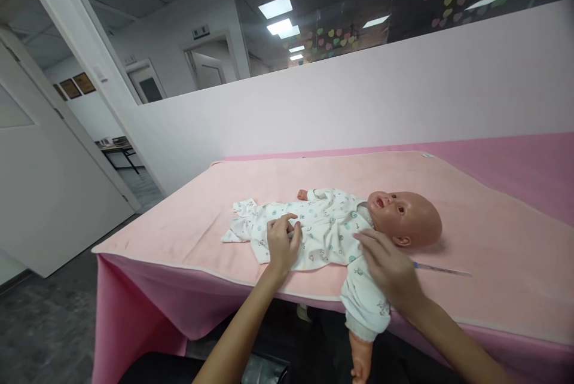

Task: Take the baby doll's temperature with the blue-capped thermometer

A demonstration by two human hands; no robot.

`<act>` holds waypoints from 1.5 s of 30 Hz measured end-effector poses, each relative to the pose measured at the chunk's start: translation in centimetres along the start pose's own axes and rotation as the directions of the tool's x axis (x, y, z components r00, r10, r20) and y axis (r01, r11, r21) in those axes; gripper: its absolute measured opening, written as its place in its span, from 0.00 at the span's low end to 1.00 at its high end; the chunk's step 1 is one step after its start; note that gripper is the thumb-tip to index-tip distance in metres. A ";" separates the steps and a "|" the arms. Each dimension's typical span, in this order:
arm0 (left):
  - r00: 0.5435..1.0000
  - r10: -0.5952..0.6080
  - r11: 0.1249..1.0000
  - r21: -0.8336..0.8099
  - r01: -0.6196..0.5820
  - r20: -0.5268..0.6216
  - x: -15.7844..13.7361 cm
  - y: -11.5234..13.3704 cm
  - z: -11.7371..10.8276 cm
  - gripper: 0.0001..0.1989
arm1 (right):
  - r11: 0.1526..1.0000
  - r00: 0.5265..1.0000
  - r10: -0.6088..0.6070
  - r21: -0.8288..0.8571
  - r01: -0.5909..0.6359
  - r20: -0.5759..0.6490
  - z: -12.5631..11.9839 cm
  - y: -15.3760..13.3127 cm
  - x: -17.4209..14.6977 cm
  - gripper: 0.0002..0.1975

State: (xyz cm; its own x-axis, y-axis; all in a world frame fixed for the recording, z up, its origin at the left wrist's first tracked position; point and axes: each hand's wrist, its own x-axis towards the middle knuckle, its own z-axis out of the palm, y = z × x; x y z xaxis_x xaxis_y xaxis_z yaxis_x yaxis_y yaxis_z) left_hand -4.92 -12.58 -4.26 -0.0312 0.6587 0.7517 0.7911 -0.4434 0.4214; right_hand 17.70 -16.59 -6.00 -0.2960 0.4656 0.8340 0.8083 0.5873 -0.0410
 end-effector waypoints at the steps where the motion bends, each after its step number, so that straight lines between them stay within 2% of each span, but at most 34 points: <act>1: 1.000 -0.012 1.000 0.010 0.013 -0.010 0.0 0.0 0.0 0.07 | 0.995 0.996 0.094 -0.020 -0.094 0.001 -0.9 0.5 -1.7 0.15; 3: 0.999 -0.032 0.999 0.023 0.032 -0.022 0.0 -0.1 0.1 0.07 | 0.941 0.946 0.321 -0.098 -0.323 -0.039 -2.6 1.7 -4.9 0.13; 5: 0.999 -0.040 0.999 0.027 0.040 -0.022 0.1 -0.2 0.1 0.07 | 0.870 0.887 0.461 -0.189 -0.455 -0.012 -3.7 3.3 -7.3 0.13; 8: 0.999 -0.036 0.999 0.032 0.037 -0.015 0.3 -0.2 0.1 0.07 | 0.848 0.863 0.498 -0.260 -0.463 0.088 -4.3 5.6 -8.2 0.17; 11: 1.000 -0.020 0.999 0.029 0.021 -0.020 0.5 -0.2 0.1 0.06 | 0.803 0.830 0.542 -0.371 -0.466 0.129 -4.3 7.2 -7.3 0.20; 15: 1.000 -0.003 1.000 0.026 0.004 -0.021 0.6 -0.4 0.1 0.06 | 0.731 0.783 0.598 -0.518 -0.444 0.174 -4.5 8.3 -6.5 0.16; 17: 1.000 -0.004 1.000 0.029 0.004 -0.026 0.7 -0.5 0.2 0.06 | 0.758 0.765 0.602 -0.466 -0.457 0.229 -5.0 8.6 -6.6 0.14; 19: 1.000 0.003 1.000 0.029 -0.002 -0.031 0.7 -0.7 0.2 0.06 | 0.786 0.736 0.610 -0.346 -0.513 0.295 -6.1 8.8 -6.6 0.13; 22: 0.999 0.013 0.999 0.034 -0.012 -0.032 0.8 -0.8 0.3 0.05 | 0.749 0.673 0.653 -0.168 -0.641 0.346 -8.5 8.6 -5.5 0.13; 24: 1.000 0.014 0.999 0.044 -0.013 -0.025 0.8 -0.8 0.3 0.05 | 0.725 0.671 0.674 -0.100 -0.682 0.308 -10.3 8.0 -4.1 0.14; 27: 1.000 -0.009 0.997 0.071 0.009 -0.003 0.8 -0.7 0.2 0.06 | 0.722 0.699 0.689 -0.104 -0.684 0.190 -12.2 6.6 -1.8 0.17; 29: 0.999 -0.031 0.996 0.088 0.030 0.010 0.9 -0.6 0.2 0.06 | 0.724 0.707 0.690 -0.141 -0.675 0.154 -12.5 5.8 -0.9 0.17; 32: 0.999 -0.041 0.994 0.101 0.040 0.015 0.9 -0.6 0.2 0.06 | 0.739 0.718 0.673 -0.195 -0.645 0.178 -11.7 5.4 -0.6 0.17; 34: 0.999 -0.038 0.994 0.103 0.035 0.019 0.9 -0.7 0.2 0.06 | 0.725 0.704 0.685 -0.262 -0.637 0.187 -11.1 5.5 -0.7 0.17; 37: 0.999 -0.035 0.994 0.105 0.032 0.025 1.0 -0.8 0.3 0.06 | 0.679 0.653 0.729 -0.333 -0.654 0.205 -11.2 5.4 -0.4 0.20; 38: 0.999 -0.037 0.994 0.108 0.034 0.024 1.0 -0.9 0.3 0.06 | 0.678 0.629 0.735 -0.289 -0.676 0.253 -11.5 5.3 -0.2 0.21; 40: 0.999 -0.041 0.993 0.115 0.038 0.021 1.0 -0.9 0.3 0.06 | 0.649 0.572 0.705 -0.057 -0.758 0.420 -12.4 4.7 0.6 0.24; 42: 0.999 -0.041 0.992 0.119 0.039 0.020 0.9 -1.0 0.4 0.06 | 0.505 0.533 0.647 0.217 -0.835 0.545 -13.1 4.1 1.3 0.26; 45: 0.999 -0.036 0.993 0.116 0.034 0.016 0.9 -1.0 0.4 0.05 | 0.296 0.504 0.690 0.433 -0.851 0.520 -13.3 3.7 2.0 0.27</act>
State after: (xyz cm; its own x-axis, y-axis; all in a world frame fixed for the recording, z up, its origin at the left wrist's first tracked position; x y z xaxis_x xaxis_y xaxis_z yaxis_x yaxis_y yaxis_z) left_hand -5.44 -11.30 -4.21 -0.0498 0.6838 0.7280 0.8550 -0.3476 0.3850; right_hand 26.83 -22.32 2.78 0.1436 0.9839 0.1062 0.2712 0.0641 -0.9604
